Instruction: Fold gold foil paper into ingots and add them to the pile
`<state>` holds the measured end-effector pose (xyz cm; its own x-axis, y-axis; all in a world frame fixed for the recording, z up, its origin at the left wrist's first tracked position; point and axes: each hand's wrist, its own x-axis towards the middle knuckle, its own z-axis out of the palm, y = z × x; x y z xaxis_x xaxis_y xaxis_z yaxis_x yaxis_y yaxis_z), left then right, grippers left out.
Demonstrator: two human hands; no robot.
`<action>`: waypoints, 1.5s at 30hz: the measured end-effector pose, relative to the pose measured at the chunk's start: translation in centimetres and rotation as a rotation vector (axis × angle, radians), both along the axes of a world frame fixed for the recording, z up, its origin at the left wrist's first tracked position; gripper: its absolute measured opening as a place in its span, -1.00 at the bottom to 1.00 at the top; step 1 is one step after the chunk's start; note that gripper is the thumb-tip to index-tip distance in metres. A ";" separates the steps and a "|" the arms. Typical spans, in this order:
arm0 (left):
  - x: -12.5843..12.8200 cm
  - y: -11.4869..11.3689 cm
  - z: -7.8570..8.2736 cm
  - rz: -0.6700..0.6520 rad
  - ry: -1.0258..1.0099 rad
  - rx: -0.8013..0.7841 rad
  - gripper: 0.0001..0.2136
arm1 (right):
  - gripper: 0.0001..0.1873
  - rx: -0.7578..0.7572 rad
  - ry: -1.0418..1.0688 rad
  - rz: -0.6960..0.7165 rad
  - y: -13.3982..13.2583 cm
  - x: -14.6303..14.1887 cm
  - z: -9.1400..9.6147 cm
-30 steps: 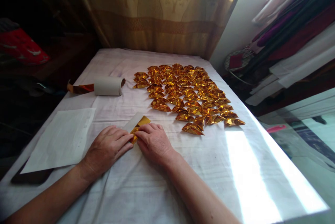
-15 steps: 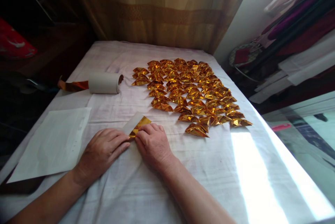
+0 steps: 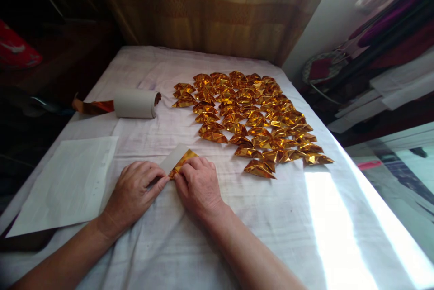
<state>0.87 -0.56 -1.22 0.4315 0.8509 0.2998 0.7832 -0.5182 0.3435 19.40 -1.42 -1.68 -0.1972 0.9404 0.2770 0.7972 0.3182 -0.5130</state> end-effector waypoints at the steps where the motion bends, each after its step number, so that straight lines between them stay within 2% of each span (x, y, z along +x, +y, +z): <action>1: 0.1 0.0 0.0 0.009 0.011 -0.001 -0.83 | -0.88 0.000 -0.002 -0.005 0.0 0.0 0.0; 6: 0.3 0.0 0.0 0.050 0.049 0.011 -0.82 | -0.88 -0.003 -0.035 -0.026 0.0 -0.2 -0.1; 26: 0.5 -0.1 -0.1 0.074 0.023 -0.026 -0.90 | -0.89 -0.005 -0.027 -0.050 0.0 -0.4 -0.5; 33: 0.6 0.0 -0.3 0.083 0.015 -0.035 -0.90 | -0.80 -0.038 -0.054 -0.058 0.1 -0.4 -0.2; 40: 0.3 0.1 -0.5 0.068 -0.001 -0.065 -0.93 | -0.92 -0.094 0.032 0.006 0.6 0.3 -0.2; 45: 0.1 0.2 -0.6 0.060 -0.011 -0.089 -0.95 | -0.89 -0.137 0.111 0.079 0.9 1.2 0.1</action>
